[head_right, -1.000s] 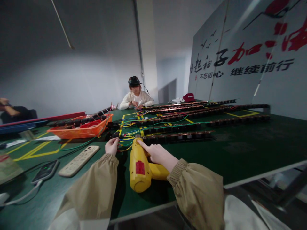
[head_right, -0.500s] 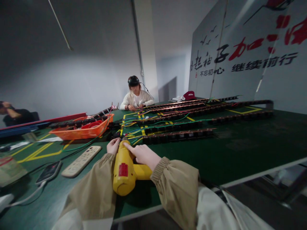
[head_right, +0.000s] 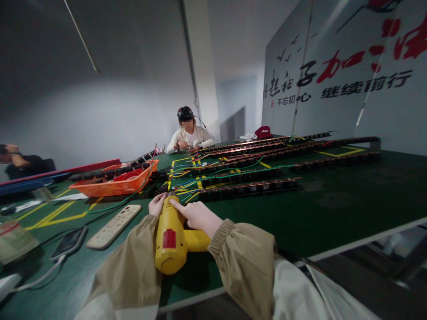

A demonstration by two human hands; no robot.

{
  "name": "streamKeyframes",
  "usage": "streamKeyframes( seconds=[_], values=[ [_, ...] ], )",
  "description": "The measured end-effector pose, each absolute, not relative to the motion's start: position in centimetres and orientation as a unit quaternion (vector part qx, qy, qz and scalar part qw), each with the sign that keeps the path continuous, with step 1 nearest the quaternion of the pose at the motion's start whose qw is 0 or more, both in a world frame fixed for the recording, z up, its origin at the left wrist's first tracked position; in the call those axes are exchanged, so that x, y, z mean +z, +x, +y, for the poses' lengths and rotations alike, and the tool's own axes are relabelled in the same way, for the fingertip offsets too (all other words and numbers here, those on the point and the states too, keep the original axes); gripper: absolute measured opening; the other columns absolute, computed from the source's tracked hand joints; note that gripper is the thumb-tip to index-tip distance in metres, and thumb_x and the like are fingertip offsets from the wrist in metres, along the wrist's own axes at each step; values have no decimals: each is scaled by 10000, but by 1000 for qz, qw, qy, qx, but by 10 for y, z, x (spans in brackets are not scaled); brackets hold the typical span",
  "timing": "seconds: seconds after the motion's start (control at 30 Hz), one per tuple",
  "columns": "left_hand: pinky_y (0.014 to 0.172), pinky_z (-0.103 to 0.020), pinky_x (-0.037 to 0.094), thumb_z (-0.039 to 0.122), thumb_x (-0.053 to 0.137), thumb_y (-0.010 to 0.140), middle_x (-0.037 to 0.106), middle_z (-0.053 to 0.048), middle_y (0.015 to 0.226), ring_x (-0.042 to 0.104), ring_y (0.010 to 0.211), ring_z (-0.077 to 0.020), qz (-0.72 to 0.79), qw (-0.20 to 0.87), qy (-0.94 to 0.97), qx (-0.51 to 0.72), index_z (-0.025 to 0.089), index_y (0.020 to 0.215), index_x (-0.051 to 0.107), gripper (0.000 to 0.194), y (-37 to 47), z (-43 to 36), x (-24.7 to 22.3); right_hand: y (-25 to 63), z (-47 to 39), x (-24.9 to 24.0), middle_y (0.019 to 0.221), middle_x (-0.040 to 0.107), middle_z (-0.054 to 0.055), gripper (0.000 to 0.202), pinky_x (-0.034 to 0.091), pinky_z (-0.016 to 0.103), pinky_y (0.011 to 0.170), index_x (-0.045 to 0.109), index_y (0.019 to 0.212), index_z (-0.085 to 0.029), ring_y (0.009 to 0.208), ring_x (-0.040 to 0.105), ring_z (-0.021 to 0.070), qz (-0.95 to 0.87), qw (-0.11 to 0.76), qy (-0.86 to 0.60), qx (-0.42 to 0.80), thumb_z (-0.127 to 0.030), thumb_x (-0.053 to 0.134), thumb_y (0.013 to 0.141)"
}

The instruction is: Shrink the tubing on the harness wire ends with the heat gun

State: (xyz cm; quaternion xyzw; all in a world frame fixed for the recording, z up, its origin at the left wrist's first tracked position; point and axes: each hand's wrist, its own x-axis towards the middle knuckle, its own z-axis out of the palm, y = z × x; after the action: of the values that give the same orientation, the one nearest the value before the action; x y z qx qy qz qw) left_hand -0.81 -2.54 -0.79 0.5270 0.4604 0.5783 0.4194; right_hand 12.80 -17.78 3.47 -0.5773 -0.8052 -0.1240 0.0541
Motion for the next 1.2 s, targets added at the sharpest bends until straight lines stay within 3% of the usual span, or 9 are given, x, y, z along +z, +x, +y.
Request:
streamKeyframes(
  seconds=[0.2, 0.4, 1.2],
  values=[
    [621, -241, 511, 222, 605, 679, 706, -64, 730, 632, 656, -145, 465, 423, 518, 580, 131, 757, 706, 157, -5, -30, -6, 135, -181, 34, 875, 654, 68, 903, 381, 284, 595, 0, 1465, -249, 740, 631, 234, -801, 49, -587, -109, -166, 523, 733],
    [448, -189, 414, 284, 601, 676, 695, -61, 725, 577, 530, -106, 470, 435, 507, 577, 115, 818, 702, 243, -4, -32, -7, 156, -197, 36, 905, 653, 85, 913, 368, 284, 608, 12, 1466, -263, 747, 629, 236, -774, 40, -625, -99, -132, 526, 723],
    [466, -194, 393, 274, 629, 637, 677, -51, 694, 542, 495, -87, 468, 457, 490, 577, 112, 773, 708, 226, -4, -36, -2, 169, -210, 40, 869, 651, 84, 887, 351, 290, 613, 30, 1470, -239, 745, 626, 234, -749, 36, -653, -109, -98, 487, 723]
  ],
)
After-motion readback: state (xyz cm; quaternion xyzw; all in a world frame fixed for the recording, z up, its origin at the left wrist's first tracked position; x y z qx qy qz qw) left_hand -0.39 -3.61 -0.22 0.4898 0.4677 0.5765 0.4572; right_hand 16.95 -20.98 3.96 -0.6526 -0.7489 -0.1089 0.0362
